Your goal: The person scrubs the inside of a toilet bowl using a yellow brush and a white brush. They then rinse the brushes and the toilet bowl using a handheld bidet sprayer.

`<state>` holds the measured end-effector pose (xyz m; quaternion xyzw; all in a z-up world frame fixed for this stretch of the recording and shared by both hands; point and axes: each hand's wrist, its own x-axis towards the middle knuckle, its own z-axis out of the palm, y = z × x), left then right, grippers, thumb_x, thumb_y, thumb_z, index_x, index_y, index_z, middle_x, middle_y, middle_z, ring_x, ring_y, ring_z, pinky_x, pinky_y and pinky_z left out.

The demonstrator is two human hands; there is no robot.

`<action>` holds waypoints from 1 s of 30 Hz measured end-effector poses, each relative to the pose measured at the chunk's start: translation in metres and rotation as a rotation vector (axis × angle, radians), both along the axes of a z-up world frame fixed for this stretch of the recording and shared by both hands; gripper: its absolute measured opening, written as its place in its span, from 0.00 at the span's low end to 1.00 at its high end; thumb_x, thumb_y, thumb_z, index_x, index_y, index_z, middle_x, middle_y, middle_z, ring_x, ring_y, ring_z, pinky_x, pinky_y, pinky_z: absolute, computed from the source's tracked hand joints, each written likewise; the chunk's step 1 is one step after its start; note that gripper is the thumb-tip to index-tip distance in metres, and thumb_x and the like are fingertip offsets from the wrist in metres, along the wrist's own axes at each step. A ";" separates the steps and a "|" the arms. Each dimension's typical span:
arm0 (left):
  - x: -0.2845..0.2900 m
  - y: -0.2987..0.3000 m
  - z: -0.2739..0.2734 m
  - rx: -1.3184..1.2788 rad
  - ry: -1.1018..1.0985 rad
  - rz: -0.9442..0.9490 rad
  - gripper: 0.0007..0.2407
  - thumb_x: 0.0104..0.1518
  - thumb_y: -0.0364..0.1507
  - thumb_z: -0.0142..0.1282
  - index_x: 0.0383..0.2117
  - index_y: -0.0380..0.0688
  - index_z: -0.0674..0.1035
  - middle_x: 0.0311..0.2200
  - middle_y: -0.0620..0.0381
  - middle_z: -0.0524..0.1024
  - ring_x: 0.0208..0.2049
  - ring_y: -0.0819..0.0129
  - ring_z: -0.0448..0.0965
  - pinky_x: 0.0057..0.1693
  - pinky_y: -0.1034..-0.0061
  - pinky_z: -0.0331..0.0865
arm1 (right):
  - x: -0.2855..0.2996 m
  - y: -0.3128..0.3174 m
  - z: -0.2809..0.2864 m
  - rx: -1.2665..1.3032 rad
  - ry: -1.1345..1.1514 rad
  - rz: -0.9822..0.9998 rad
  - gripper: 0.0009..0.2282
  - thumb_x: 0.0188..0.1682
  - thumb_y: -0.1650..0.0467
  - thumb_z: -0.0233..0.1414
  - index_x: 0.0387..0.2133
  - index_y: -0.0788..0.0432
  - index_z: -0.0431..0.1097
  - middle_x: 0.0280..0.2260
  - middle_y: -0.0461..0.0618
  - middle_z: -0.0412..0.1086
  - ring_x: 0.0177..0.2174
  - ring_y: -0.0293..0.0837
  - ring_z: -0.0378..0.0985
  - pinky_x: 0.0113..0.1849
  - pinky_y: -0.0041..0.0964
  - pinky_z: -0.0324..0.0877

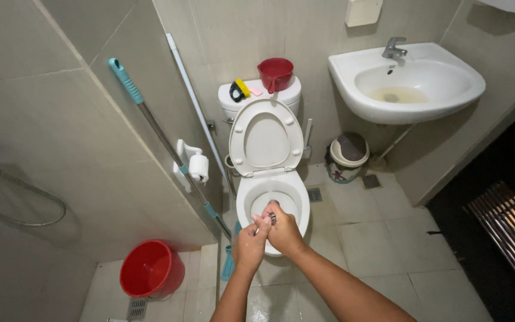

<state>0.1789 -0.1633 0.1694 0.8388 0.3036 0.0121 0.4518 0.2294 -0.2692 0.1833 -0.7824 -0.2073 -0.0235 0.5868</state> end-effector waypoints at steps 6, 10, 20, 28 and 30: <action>-0.012 0.002 -0.009 0.002 -0.049 0.036 0.30 0.50 0.60 0.49 0.27 0.41 0.84 0.24 0.44 0.81 0.30 0.54 0.83 0.41 0.63 0.72 | -0.010 0.002 -0.001 -0.041 0.016 0.034 0.14 0.47 0.64 0.61 0.28 0.61 0.64 0.22 0.54 0.74 0.23 0.43 0.77 0.30 0.38 0.73; -0.017 0.008 -0.013 -0.038 0.002 0.007 0.28 0.51 0.58 0.48 0.28 0.43 0.85 0.28 0.46 0.83 0.35 0.53 0.85 0.45 0.63 0.72 | -0.017 0.003 -0.003 -0.049 0.147 0.062 0.14 0.49 0.63 0.60 0.27 0.60 0.65 0.20 0.52 0.74 0.22 0.39 0.75 0.27 0.37 0.72; -0.025 0.008 -0.008 -0.013 0.222 -0.111 0.33 0.53 0.62 0.35 0.26 0.47 0.87 0.30 0.50 0.84 0.41 0.51 0.82 0.52 0.61 0.69 | -0.025 0.001 -0.011 -0.171 0.400 0.037 0.16 0.48 0.60 0.60 0.25 0.60 0.67 0.20 0.53 0.74 0.21 0.40 0.76 0.26 0.39 0.72; -0.016 0.012 -0.036 -0.164 0.022 -0.256 0.34 0.53 0.61 0.42 0.34 0.38 0.83 0.34 0.45 0.83 0.39 0.54 0.81 0.49 0.66 0.71 | -0.006 -0.006 -0.061 -0.038 0.254 0.007 0.12 0.48 0.62 0.59 0.30 0.60 0.71 0.23 0.51 0.76 0.24 0.39 0.75 0.29 0.37 0.73; -0.016 0.011 -0.030 -0.229 -0.046 -0.286 0.32 0.53 0.60 0.46 0.37 0.37 0.83 0.36 0.45 0.83 0.39 0.56 0.82 0.49 0.68 0.71 | 0.007 -0.013 -0.078 0.028 0.317 0.062 0.11 0.48 0.63 0.56 0.32 0.59 0.72 0.26 0.48 0.77 0.27 0.35 0.77 0.29 0.36 0.74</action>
